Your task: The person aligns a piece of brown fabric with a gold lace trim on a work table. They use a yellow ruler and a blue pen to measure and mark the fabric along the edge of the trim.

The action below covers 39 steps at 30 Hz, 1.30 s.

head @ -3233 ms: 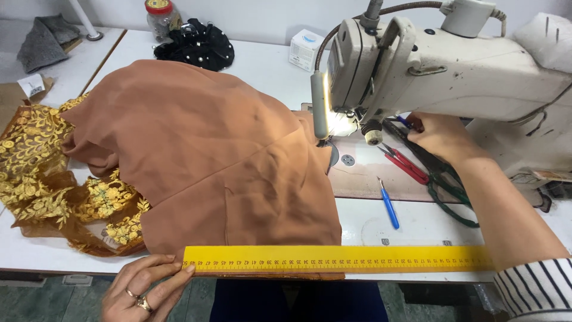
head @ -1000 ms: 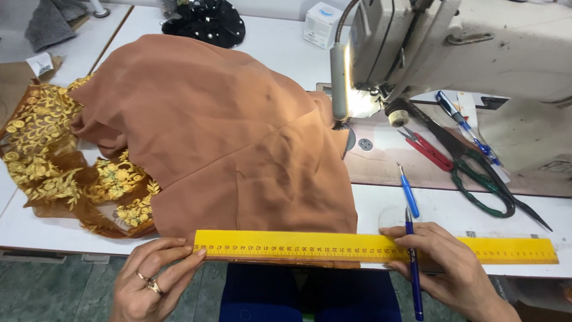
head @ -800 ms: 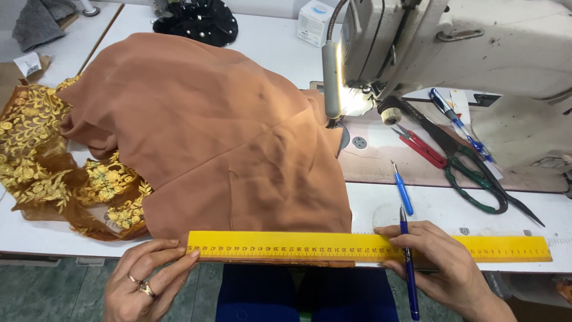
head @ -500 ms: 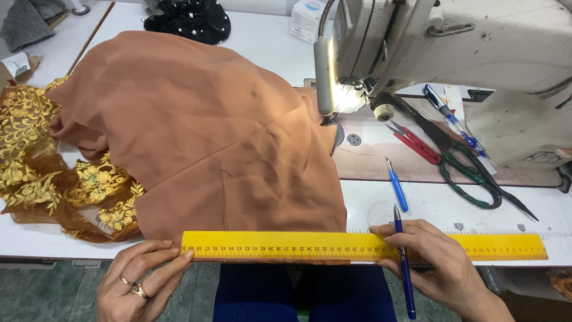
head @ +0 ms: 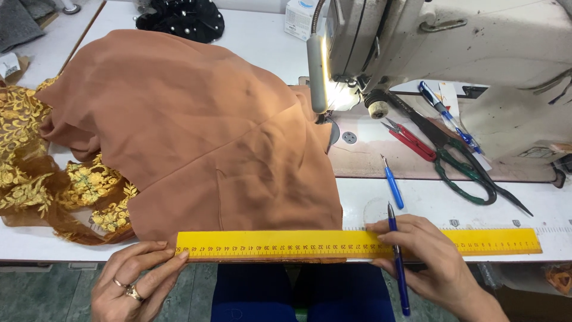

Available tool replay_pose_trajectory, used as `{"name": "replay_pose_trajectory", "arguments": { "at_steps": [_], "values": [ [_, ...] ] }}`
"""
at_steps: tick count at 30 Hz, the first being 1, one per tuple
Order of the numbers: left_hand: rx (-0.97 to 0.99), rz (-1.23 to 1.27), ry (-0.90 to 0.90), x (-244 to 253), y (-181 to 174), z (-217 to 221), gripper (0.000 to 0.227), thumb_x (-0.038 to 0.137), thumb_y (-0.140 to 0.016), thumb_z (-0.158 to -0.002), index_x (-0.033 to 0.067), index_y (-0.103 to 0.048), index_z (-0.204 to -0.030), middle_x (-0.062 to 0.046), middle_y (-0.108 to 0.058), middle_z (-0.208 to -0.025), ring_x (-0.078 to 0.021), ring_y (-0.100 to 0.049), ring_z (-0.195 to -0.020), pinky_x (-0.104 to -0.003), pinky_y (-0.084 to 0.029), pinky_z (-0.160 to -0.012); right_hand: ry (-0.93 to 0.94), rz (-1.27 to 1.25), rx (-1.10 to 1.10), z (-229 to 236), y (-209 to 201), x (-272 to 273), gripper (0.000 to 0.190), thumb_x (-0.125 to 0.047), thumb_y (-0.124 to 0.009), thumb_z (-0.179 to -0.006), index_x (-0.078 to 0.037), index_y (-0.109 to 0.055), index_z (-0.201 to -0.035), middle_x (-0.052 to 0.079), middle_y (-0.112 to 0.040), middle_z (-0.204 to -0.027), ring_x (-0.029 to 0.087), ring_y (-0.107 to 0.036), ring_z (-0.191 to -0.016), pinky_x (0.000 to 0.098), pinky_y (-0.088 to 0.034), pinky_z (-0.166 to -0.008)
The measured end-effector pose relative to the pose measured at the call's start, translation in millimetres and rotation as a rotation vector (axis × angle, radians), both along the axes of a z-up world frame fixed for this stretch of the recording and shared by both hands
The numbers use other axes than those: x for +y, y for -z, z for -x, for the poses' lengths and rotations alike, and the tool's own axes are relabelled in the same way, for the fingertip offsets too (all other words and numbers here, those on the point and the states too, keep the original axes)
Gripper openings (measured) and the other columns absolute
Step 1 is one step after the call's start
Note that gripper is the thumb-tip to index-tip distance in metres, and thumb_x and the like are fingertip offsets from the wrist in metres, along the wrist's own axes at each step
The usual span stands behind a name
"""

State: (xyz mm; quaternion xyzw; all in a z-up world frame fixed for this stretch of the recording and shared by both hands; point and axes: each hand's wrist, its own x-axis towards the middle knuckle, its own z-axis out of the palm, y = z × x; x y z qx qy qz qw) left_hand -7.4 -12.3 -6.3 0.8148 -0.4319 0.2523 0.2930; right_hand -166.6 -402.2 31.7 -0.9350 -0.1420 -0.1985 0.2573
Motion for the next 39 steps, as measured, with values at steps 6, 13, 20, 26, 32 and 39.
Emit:
{"name": "replay_pose_trajectory", "arguments": {
  "at_steps": [6,13,20,26,32,39],
  "values": [
    [-0.044,0.013,0.017,-1,2,-3,0.026,0.012,-0.074,-0.077,0.0117,-0.072,-0.103,-0.004,-0.068,-0.1,-0.0223,-0.064,-0.094,-0.033,-0.053,-0.089,0.062,0.003,-0.291,4,22,28,0.024,-0.018,-0.077,-0.074,-0.013,-0.059,-0.088,0.0,-0.074,-0.09,0.016,-0.069,-0.078,0.0289,-0.057,-0.079],
    [-0.062,0.022,0.032,0,2,-4,0.023,0.012,-0.071,-0.08,0.0115,-0.071,-0.103,-0.004,-0.068,-0.099,-0.0232,-0.065,-0.094,-0.034,-0.053,-0.088,0.053,0.005,-0.4,1,35,46,0.02,-0.012,-0.074,-0.079,-0.009,-0.059,-0.092,0.004,-0.072,-0.091,0.017,-0.068,-0.078,0.0338,-0.059,-0.082],
    [-0.022,0.004,0.007,0,0,-1,0.026,0.012,-0.072,-0.078,0.0118,-0.071,-0.104,-0.004,-0.068,-0.1,-0.0228,-0.064,-0.095,-0.034,-0.053,-0.089,0.037,-0.066,-0.356,-2,33,46,0.02,-0.009,-0.073,-0.078,-0.008,-0.057,-0.089,0.006,-0.071,-0.087,0.019,-0.068,-0.077,0.0392,-0.06,-0.088],
    [-0.041,0.007,0.021,0,1,-3,0.026,0.013,-0.072,-0.079,0.0112,-0.071,-0.104,-0.004,-0.068,-0.101,-0.0226,-0.064,-0.095,-0.033,-0.052,-0.09,0.018,-0.055,-0.371,-4,31,49,0.017,-0.01,-0.072,-0.079,-0.01,-0.058,-0.088,0.005,-0.071,-0.086,0.017,-0.067,-0.076,0.0396,-0.058,-0.089],
    [-0.04,0.008,0.018,-1,1,-3,0.025,0.012,-0.072,-0.079,0.0116,-0.071,-0.104,-0.004,-0.068,-0.101,-0.0229,-0.064,-0.094,-0.033,-0.053,-0.089,0.078,-0.075,-0.41,-3,37,58,0.015,-0.01,-0.072,-0.078,-0.009,-0.059,-0.085,0.007,-0.073,-0.088,0.015,-0.07,-0.078,0.0399,-0.06,-0.089],
    [-0.033,0.011,0.014,-1,1,-4,0.025,0.012,-0.073,-0.078,0.0103,-0.072,-0.102,-0.005,-0.068,-0.101,-0.0229,-0.065,-0.095,-0.033,-0.053,-0.09,0.137,-0.1,-0.449,-2,48,64,0.011,-0.01,-0.07,-0.078,-0.006,-0.061,-0.083,0.009,-0.073,-0.087,0.019,-0.07,-0.08,0.0416,-0.06,-0.088]
  ]
}}
